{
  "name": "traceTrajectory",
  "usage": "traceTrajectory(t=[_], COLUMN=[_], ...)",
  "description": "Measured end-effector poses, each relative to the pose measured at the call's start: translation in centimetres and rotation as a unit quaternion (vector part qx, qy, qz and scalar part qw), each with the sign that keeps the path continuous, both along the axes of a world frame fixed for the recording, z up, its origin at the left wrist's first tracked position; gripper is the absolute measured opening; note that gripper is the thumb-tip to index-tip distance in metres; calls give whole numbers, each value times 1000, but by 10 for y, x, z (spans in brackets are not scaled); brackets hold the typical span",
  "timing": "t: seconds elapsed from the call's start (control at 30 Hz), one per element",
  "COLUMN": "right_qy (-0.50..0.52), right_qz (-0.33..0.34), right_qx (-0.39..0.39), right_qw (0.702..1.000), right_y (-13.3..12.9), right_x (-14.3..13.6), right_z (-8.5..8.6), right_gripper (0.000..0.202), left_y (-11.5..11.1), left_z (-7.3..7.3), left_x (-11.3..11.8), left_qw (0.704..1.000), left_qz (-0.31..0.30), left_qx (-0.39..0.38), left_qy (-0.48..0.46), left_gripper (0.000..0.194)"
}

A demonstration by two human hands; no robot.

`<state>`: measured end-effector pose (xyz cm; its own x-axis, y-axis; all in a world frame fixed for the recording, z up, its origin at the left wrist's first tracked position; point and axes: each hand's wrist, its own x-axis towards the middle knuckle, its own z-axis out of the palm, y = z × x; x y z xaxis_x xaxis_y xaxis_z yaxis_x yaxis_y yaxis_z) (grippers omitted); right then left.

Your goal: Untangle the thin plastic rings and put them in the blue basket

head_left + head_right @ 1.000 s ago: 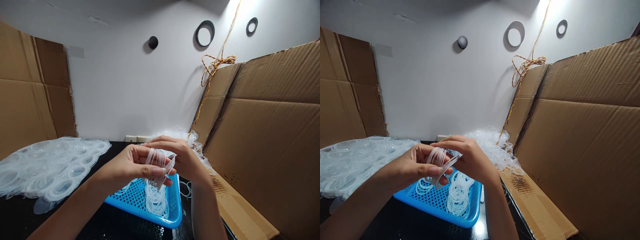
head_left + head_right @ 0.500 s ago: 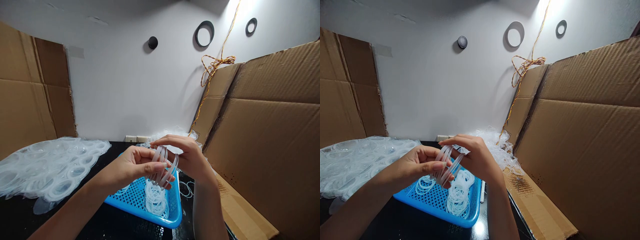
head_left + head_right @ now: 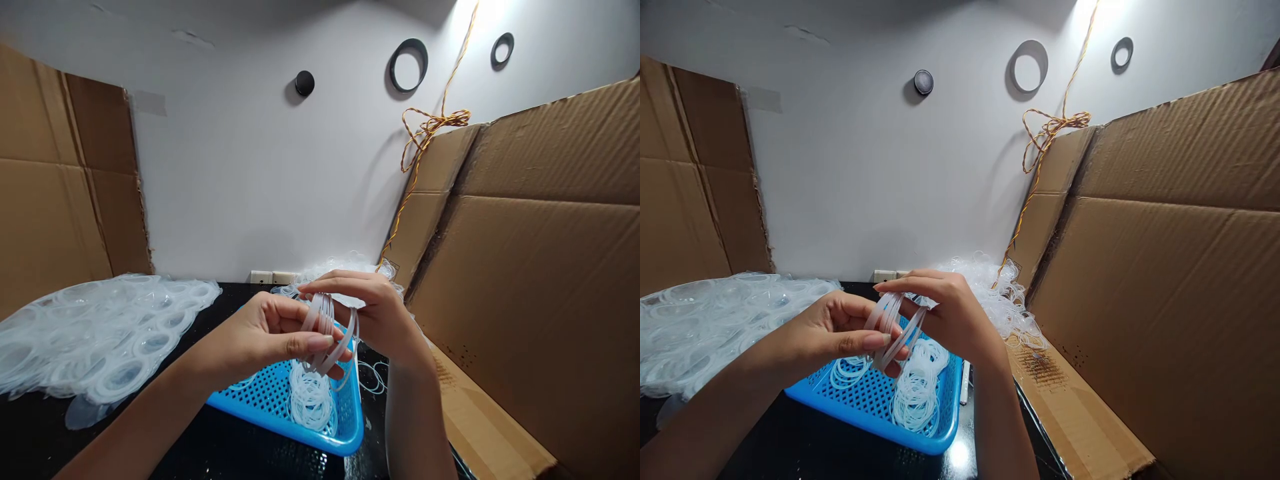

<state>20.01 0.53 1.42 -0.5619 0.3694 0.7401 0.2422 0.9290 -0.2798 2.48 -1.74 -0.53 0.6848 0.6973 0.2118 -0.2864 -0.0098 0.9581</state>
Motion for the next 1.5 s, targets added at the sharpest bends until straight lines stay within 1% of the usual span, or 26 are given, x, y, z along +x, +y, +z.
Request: traceTrajectory(t=[0.23, 0.33, 0.43, 0.57, 0.77, 0.9, 0.97, 1.03, 1.2, 1.27, 1.3, 1.4, 1.5], right_qy=[6, -3, -8, -17, -19, -27, -30, -33, -32, -39, -49, -126, -205], right_qz=[2, -4, -6, -7, -15, -20, -23, -23, -23, -30, -36, -57, -63], right_qx=[-11, -14, -16, -26, -41, -44, -52, -57, -63, -78, -88, -135, -168], right_qw=[1000, 1000, 1000, 999, 999, 998, 998, 998, 997, 996, 994, 981, 962], right_y=[1, 2, 4, 8, 10, 12, 13, 13, 14, 15, 15, 17, 18], right_x=[0, -1, -2, -2, -2, -1, -2, -2, 0, 1, 1, 2, 1], right_z=[0, -1, -1, -2, -2, -3, -3, -3, -3, -3, -3, -3, -5], right_gripper=[22, 21, 20, 18, 19, 19, 19, 21, 26, 28, 29, 21, 14], left_y=[0, 2, 4, 7, 8, 9, 9, 9, 9, 10, 10, 11, 12], left_z=[1, -1, -4, -7, -8, -9, -10, -10, -9, -8, -7, -6, -5], left_x=[0, 0, 1, 1, 1, 2, 3, 3, 1, 1, 0, 0, 1], left_qw=[1000, 999, 998, 997, 995, 995, 995, 995, 991, 991, 992, 991, 977], left_qz=[-19, -39, -57, -60, -56, -76, -86, -88, -82, -83, -85, -93, -106], left_qx=[-6, -19, -23, 0, 46, 35, 20, 23, 80, 89, 87, 57, 5], left_qy=[4, -9, 11, 57, 71, 56, 46, 44, 63, 46, 23, -82, -182], left_gripper=[13, 15, 20, 21, 23, 23, 26, 28, 30, 28, 26, 26, 34])
